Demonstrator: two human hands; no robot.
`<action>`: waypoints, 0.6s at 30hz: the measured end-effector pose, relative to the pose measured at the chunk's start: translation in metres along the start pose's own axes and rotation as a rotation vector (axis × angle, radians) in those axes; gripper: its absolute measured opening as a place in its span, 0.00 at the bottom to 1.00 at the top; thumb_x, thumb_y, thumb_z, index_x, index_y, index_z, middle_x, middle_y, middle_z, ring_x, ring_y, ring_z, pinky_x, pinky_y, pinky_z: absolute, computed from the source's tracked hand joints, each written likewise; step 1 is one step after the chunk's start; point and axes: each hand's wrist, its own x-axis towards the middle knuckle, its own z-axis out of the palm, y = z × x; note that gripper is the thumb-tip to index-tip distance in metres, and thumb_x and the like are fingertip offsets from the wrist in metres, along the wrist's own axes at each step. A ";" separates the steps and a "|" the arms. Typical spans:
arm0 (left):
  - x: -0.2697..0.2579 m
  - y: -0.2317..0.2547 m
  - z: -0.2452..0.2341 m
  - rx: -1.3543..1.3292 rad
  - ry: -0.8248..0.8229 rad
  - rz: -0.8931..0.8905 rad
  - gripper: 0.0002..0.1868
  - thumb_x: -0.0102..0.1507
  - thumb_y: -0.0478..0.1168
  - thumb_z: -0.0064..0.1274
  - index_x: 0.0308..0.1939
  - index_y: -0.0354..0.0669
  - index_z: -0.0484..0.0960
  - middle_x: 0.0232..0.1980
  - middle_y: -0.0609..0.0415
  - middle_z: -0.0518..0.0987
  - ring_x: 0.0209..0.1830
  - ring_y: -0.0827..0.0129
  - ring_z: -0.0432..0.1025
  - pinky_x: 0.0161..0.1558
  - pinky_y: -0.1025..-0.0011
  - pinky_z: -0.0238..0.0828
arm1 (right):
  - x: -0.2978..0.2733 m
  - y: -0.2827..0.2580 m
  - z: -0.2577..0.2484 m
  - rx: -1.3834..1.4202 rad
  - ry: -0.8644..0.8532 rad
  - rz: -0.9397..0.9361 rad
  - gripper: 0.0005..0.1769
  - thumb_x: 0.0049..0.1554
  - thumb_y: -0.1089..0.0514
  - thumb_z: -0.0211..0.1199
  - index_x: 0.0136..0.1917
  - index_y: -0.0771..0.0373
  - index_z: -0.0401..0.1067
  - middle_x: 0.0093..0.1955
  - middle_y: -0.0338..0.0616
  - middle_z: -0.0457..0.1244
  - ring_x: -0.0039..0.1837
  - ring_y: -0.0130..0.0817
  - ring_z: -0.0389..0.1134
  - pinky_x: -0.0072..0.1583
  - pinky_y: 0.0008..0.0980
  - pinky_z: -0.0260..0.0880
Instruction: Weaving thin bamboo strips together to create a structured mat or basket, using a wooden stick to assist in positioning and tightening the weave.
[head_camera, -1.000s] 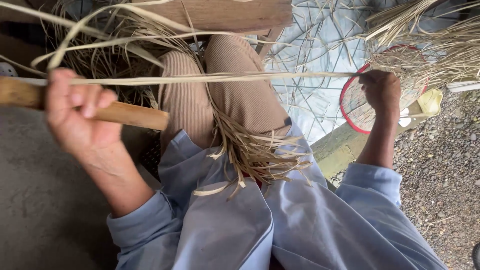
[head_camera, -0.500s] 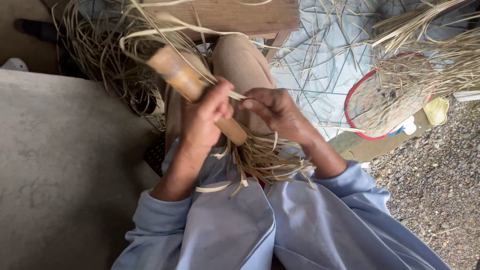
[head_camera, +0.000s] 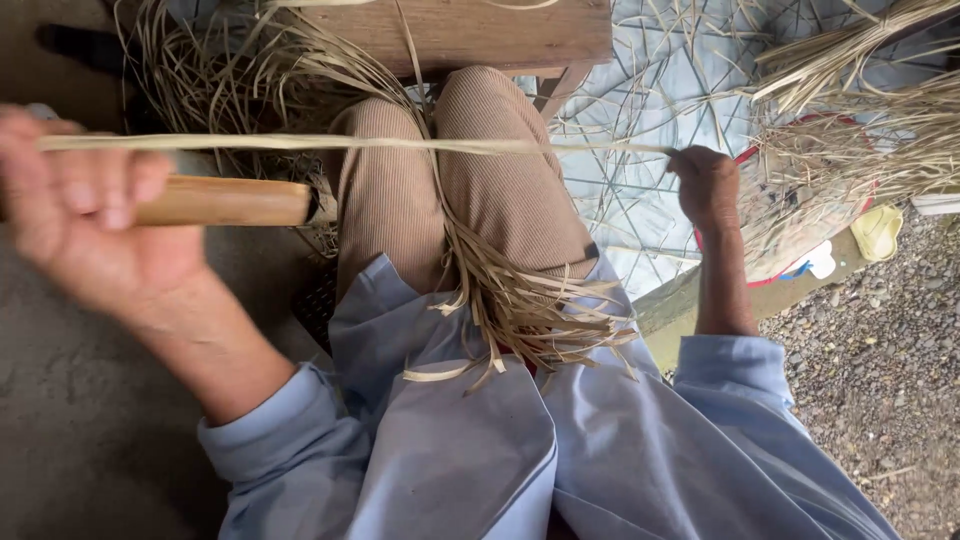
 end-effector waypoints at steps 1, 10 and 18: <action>0.001 0.010 -0.012 0.019 0.054 0.058 0.10 0.73 0.46 0.59 0.41 0.54 0.75 0.27 0.70 0.61 0.24 0.84 0.55 0.40 0.77 0.61 | 0.000 0.015 -0.003 -0.125 0.010 0.070 0.10 0.62 0.60 0.60 0.39 0.55 0.77 0.31 0.34 0.62 0.35 0.27 0.57 0.39 0.34 0.54; 0.015 -0.058 -0.013 1.139 0.477 0.439 0.20 0.67 0.40 0.64 0.58 0.43 0.71 0.42 0.52 0.87 0.32 0.71 0.76 0.29 0.72 0.72 | 0.007 -0.209 0.000 0.608 -0.186 0.239 0.11 0.60 0.61 0.59 0.35 0.61 0.73 0.21 0.33 0.51 0.23 0.20 0.45 0.27 0.24 0.39; -0.049 -0.112 0.083 1.120 0.184 -0.119 0.07 0.61 0.44 0.59 0.43 0.56 0.84 0.41 0.60 0.84 0.33 0.77 0.72 0.34 0.75 0.68 | -0.010 -0.316 0.046 0.567 -0.251 -0.388 0.14 0.61 0.79 0.49 0.45 0.71 0.74 0.46 0.49 0.68 0.32 0.24 0.58 0.29 0.23 0.53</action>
